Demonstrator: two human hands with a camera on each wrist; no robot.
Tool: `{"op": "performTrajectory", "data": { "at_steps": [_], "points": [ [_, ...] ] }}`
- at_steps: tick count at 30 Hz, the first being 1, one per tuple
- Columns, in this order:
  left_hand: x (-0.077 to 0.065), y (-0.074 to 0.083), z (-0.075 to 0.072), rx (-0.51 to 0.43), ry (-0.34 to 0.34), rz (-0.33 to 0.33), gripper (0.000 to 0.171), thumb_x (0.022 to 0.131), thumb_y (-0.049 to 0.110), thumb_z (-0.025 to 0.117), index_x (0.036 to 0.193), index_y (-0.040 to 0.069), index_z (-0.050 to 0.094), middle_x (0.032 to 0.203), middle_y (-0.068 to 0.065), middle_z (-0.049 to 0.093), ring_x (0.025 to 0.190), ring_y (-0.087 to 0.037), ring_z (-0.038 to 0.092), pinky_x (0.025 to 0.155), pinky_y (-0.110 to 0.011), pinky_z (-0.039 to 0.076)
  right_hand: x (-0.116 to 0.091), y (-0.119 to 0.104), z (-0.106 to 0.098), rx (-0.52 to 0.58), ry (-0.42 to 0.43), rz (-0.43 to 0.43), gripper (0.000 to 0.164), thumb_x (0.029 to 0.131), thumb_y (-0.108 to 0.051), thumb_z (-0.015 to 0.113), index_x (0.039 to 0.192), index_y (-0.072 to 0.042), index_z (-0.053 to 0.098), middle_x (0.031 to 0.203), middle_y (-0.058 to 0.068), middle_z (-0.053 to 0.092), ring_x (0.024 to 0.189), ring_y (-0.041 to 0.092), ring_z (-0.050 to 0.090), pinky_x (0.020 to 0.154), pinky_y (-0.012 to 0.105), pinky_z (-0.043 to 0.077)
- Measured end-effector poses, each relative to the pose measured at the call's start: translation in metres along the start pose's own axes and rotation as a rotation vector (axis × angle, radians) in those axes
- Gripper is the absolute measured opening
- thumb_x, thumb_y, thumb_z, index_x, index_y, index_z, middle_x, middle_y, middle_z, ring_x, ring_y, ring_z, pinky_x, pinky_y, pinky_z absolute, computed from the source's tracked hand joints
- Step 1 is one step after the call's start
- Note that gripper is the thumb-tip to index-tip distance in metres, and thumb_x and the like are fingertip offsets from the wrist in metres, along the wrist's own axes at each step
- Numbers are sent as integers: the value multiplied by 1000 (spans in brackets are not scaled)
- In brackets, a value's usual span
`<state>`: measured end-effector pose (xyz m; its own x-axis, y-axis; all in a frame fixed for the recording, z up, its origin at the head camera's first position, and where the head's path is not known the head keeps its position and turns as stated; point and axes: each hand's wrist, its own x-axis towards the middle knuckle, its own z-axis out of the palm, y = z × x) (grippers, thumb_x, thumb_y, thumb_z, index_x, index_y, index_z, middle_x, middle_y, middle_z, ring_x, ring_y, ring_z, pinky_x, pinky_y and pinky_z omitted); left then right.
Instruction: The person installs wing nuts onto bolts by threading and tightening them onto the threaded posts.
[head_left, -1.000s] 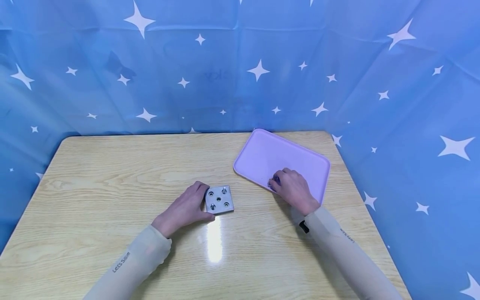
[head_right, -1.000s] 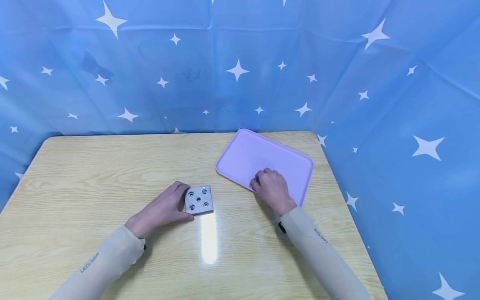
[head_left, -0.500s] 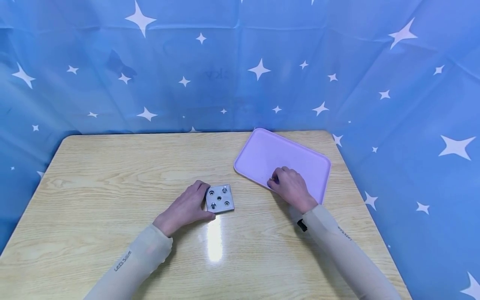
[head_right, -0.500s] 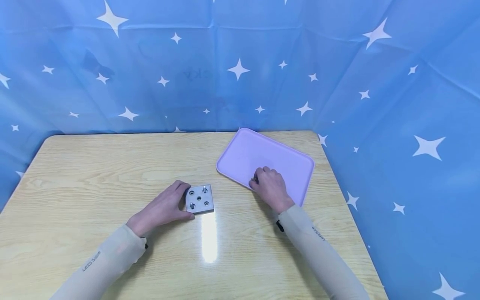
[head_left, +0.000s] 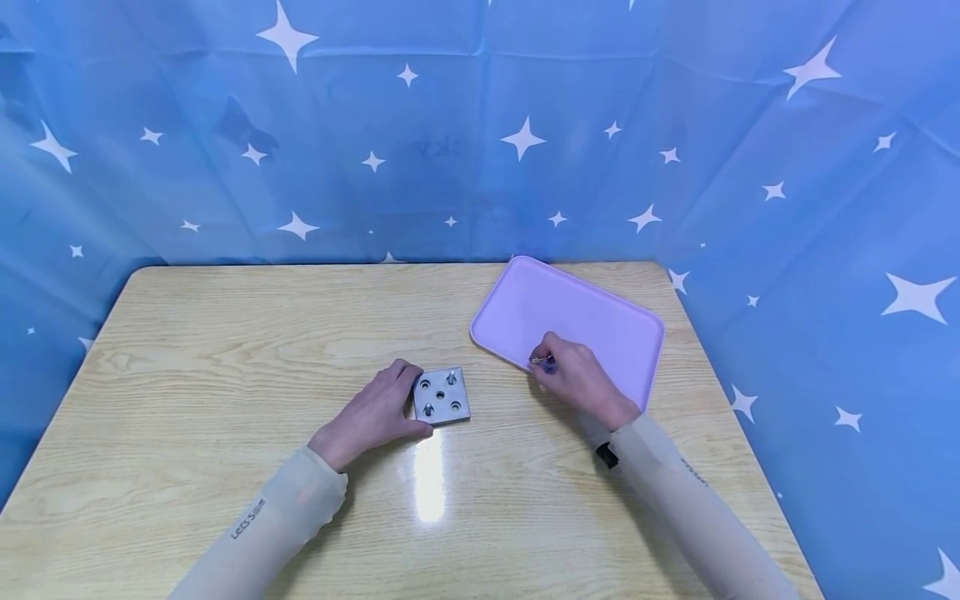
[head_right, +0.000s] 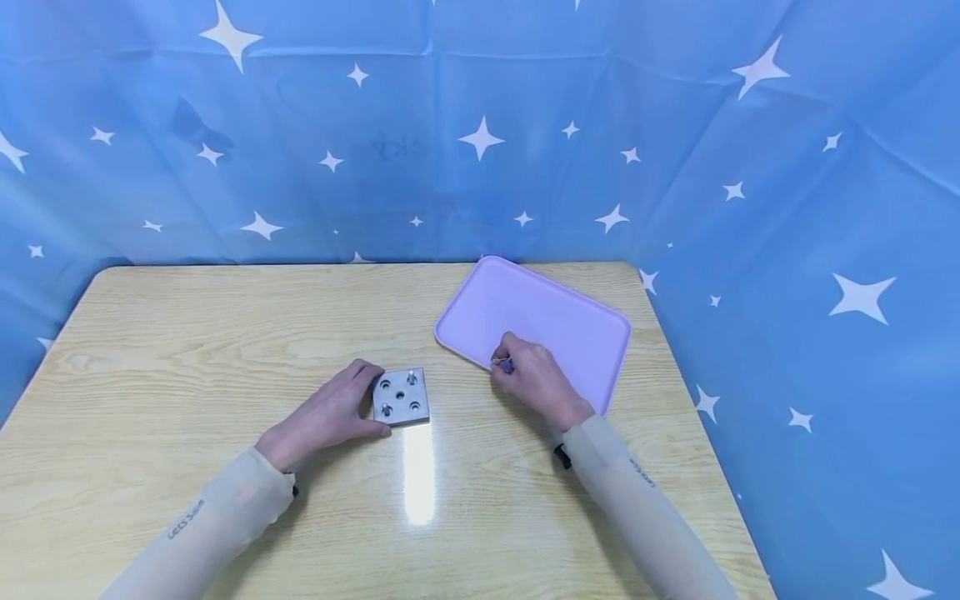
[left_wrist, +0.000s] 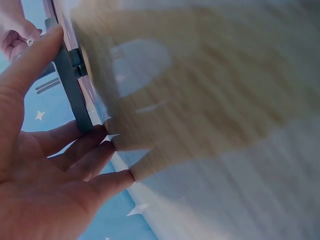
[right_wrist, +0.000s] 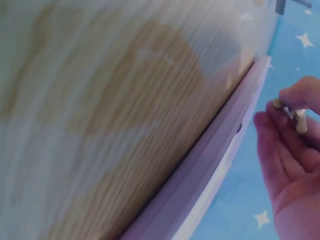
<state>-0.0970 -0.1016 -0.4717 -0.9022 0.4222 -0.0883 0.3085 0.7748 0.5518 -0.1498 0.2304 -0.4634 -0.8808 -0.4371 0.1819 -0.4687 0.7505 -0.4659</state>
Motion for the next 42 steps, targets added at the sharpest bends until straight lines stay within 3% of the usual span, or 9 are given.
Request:
{"op": "performTrajectory", "data": {
  "at_steps": [9, 15, 19, 24, 29, 34, 42],
  "points": [
    [1, -1, 0, -6, -7, -2, 82, 74, 36, 94, 137, -1, 57, 128, -10, 58, 108, -24, 58, 98, -44, 51, 1, -22, 5, 144, -32, 14, 13, 91, -13, 80, 97, -10, 69, 89, 0, 73, 82, 13, 70, 73, 30, 60],
    [2, 2, 1, 11, 2, 1, 85, 73, 36, 94, 139, -3, 56, 131, -11, 60, 113, -28, 60, 103, -47, 49, 7, -43, 8, 191, -38, -51, 16, 90, -11, 81, 103, -4, 74, 89, 0, 74, 81, 13, 69, 74, 32, 60],
    [3, 5, 3, 36, 13, 36, 87, 72, 37, 94, 138, -4, 57, 133, -13, 61, 121, -29, 59, 108, -54, 45, 11, -55, 12, 217, -65, -92, 19, 91, -9, 80, 107, -2, 74, 92, 1, 74, 83, 13, 69, 74, 32, 60],
    [4, 8, 5, 92, 27, 65, 87, 72, 41, 94, 137, -3, 59, 134, -14, 61, 125, -29, 56, 105, -62, 45, 17, -66, 17, 164, -112, -154, 18, 93, -14, 79, 108, -5, 75, 97, 2, 75, 87, 13, 70, 78, 29, 60],
    [4, 11, 5, 95, 13, 39, 92, 71, 46, 92, 140, -2, 57, 137, -14, 59, 128, -33, 55, 107, -67, 42, 23, -73, 20, 70, -161, -194, 18, 97, -15, 74, 113, -7, 74, 103, 2, 74, 93, 12, 69, 82, 28, 59],
    [5, 14, 4, 84, 5, 19, 97, 72, 50, 92, 145, 0, 53, 138, -15, 57, 127, -33, 55, 107, -64, 43, 28, -78, 21, 33, -165, -209, 19, 97, -15, 74, 113, -6, 71, 103, 3, 73, 93, 13, 70, 83, 27, 59],
    [6, 15, 5, 80, 21, 15, 89, 73, 48, 92, 141, 0, 59, 134, -14, 58, 122, -31, 56, 101, -60, 46, 36, -80, 21, -30, -158, -366, 16, 95, -8, 75, 111, -7, 74, 106, 3, 68, 94, 14, 67, 84, 27, 58]
  ]
}}
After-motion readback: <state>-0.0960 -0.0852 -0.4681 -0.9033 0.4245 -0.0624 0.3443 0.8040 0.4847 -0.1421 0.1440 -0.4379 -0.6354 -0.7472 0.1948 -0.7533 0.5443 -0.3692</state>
